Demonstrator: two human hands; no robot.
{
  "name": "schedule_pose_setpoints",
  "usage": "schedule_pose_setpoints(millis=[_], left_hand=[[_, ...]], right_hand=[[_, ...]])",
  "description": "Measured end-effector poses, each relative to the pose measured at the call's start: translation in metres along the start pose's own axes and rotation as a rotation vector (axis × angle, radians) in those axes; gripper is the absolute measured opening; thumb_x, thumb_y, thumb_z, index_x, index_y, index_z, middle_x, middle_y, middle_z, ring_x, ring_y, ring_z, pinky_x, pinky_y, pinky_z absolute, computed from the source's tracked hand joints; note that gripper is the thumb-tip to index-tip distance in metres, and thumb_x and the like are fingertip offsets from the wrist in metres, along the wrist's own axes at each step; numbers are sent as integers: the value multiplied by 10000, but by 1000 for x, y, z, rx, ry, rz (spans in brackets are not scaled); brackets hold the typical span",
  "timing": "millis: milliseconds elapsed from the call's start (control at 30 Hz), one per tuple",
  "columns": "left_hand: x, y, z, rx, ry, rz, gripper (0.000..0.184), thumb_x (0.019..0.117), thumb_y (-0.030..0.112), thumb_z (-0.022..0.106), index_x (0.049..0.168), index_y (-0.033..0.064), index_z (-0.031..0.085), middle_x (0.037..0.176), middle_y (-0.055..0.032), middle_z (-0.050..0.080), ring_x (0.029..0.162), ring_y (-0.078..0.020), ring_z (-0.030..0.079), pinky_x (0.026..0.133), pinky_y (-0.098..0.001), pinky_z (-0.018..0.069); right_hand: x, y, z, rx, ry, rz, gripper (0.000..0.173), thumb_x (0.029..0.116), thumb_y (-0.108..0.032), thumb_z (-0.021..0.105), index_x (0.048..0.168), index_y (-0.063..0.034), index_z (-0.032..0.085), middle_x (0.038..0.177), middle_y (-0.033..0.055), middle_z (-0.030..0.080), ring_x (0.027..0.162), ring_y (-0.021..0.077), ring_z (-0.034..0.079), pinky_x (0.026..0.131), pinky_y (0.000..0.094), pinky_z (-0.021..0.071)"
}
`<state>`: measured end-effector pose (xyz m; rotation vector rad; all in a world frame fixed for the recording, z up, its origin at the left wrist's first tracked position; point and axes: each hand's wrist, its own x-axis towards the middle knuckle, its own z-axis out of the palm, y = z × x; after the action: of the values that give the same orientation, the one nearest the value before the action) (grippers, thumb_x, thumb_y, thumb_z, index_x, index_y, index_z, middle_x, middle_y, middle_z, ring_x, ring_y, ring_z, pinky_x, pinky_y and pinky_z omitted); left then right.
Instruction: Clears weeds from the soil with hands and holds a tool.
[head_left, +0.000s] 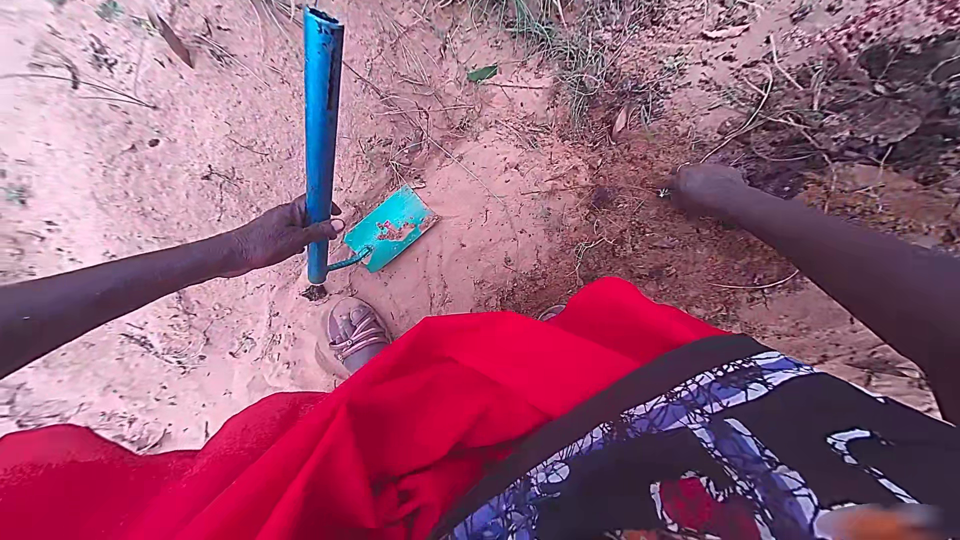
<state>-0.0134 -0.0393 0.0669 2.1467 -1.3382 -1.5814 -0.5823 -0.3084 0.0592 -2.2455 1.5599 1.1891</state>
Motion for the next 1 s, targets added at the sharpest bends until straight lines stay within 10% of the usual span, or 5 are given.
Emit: schedule_pose_setpoints(millis=[367,567,767,1000], left_hand=[[2,-6,2,13,-17,-19,318,1076,167,522,1355,15,521,1121,-190,643,1005,-289,626,871,-523,506],[0,3,4,6,-3,-43,321,1080,146,508,1361,-11,510,1132,-216,640,994,-294,619,873,-509,496],[0,-1,6,14,6,-27,285,1075,139,515,1325,4,527,1038,-158,645,936,-244,631,851,-471,517],[-5,3,6,11,-10,-65,316,1070,150,539,1342,-10,549,1078,-226,653,1002,-338,630,928,-546,475]], right_hand=[[-1,2,12,165,-105,-135,299,957,4,645,1251,8,701,1344,287,607,1196,513,597,953,710,465],[6,3,5,597,-127,105,485,1126,-322,436,1168,137,586,1060,326,615,917,429,621,863,616,479],[5,-26,19,254,-1,158,530,1122,-362,382,1113,101,640,1162,362,646,1141,545,626,875,719,481],[-24,-17,1,471,178,249,641,1143,-386,293,1032,159,612,1074,407,627,1108,585,610,880,725,454]])
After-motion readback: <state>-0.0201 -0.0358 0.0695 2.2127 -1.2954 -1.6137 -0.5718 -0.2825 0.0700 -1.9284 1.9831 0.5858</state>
